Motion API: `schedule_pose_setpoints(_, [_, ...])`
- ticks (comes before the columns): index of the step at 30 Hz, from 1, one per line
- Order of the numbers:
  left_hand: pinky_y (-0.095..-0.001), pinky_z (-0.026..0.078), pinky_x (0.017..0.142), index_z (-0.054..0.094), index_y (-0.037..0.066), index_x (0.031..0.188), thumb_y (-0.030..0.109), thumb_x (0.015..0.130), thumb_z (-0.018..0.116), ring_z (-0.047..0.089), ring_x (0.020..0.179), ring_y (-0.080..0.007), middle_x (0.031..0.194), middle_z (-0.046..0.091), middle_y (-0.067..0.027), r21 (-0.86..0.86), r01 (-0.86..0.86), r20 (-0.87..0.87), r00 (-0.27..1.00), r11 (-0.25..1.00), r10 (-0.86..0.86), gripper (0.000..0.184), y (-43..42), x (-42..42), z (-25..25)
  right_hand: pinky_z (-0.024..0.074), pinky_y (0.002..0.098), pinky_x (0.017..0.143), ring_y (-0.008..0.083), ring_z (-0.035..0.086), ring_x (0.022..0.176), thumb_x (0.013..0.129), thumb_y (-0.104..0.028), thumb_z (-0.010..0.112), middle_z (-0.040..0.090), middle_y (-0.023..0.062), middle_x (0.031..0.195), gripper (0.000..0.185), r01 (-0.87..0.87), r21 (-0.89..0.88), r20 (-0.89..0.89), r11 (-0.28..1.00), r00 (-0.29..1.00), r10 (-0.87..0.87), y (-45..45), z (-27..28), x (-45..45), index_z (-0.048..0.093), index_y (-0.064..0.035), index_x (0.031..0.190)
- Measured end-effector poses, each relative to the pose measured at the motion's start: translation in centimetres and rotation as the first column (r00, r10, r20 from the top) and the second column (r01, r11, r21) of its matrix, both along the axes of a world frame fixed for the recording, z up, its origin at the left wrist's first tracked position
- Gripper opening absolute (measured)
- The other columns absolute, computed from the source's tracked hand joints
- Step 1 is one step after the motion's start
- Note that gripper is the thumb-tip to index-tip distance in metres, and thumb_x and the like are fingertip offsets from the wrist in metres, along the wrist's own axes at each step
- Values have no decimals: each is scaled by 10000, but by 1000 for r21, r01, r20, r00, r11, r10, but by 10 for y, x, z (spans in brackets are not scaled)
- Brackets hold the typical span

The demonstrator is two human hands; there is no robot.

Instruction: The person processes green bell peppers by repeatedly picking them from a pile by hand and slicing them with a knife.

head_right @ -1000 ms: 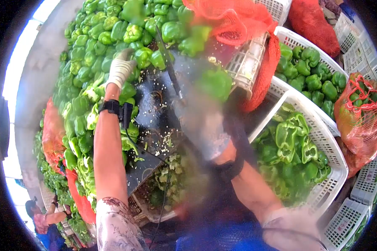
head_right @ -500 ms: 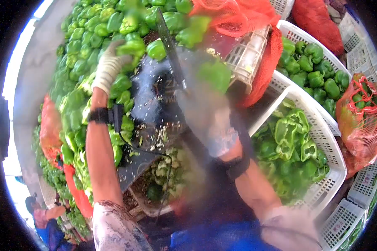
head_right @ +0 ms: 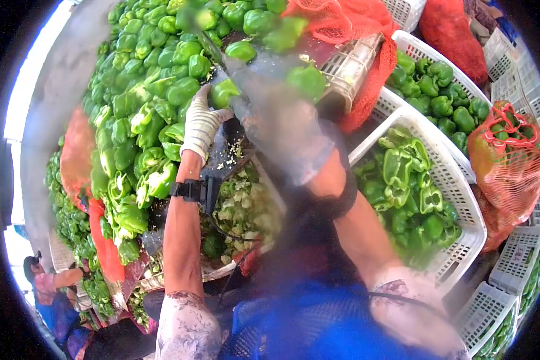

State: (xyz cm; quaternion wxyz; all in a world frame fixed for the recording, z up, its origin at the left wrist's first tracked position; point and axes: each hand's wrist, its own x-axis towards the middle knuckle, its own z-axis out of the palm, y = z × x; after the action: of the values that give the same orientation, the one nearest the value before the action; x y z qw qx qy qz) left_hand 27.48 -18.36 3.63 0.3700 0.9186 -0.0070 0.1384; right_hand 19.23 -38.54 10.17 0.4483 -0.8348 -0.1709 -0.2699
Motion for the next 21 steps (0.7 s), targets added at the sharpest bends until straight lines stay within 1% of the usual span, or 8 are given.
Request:
schedule_pose_setpoints(5, [-333,487,968,508,23,1378,36,626,873,626,1064,-246,1210,654,-157,-47,-46,-99,994,998,41,837,-4,-4,6,523,434,653,353,650,727,829,-131,605,668,172,819,103,-15,-476,-55,879,998,-13,34,-64,37,677,-61,849])
schedule_pose_setpoints(8, [-317,489,960,507,29,1380,33,641,869,621,1043,-225,1190,660,-139,-234,-112,-169,983,966,73,823,-23,-27,30,518,435,646,356,641,709,816,-170,590,656,180,790,136,-242,-410,-125,879,970,209,18,-67,56,678,-73,851])
schedule_pose_setpoints(9, [-312,489,957,507,30,1381,34,644,869,619,1037,-219,1182,662,-133,-316,-127,-187,980,940,69,820,-21,-25,38,511,448,661,380,641,729,832,-193,585,656,199,807,249,-266,-283,-25,921,962,270,7,-56,49,686,-66,1021])
schedule_pose_setpoints(11, [-304,496,935,495,35,1392,28,658,846,619,1005,-208,1172,651,-125,-243,-87,-56,996,966,76,814,1,-5,-6,505,468,686,407,647,775,834,-199,596,664,232,877,411,-185,-315,-427,931,904,35,5,8,18,629,-57,1219])
schedule_pose_setpoints(17, [-313,501,949,420,39,1446,207,803,762,591,1100,-244,1304,572,-161,-594,-175,-195,978,785,71,747,-2,-5,2,509,499,725,436,651,812,835,-149,542,650,288,895,558,-40,-254,-99,966,995,15,32,-69,29,507,-87,1388])
schedule_pose_setpoints(18, [-325,489,977,408,35,1454,213,813,751,573,1141,-257,1342,543,-172,-703,-196,-216,975,684,57,748,0,-10,21,520,493,737,434,651,809,819,-103,528,659,273,886,580,-99,-344,-261,934,965,6,44,-52,23,494,-84,1398])
schedule_pose_setpoints(19, [-357,444,1038,393,26,1464,218,822,746,523,1218,-279,1406,485,-184,-648,-145,-69,989,748,132,758,10,-12,25,529,483,722,419,655,822,825,-118,556,670,244,908,571,-166,-342,-384,925,923,24,55,-31,20,493,-65,1390])
schedule_pose_setpoints(21, [-402,344,1135,376,13,1480,233,830,756,428,1335,-304,1479,431,-188,-282,-175,207,949,943,238,784,57,1,25,527,438,635,341,646,735,876,-118,565,645,186,838,516,-254,-241,-81,937,967,242,85,-50,43,483,-14,1374])
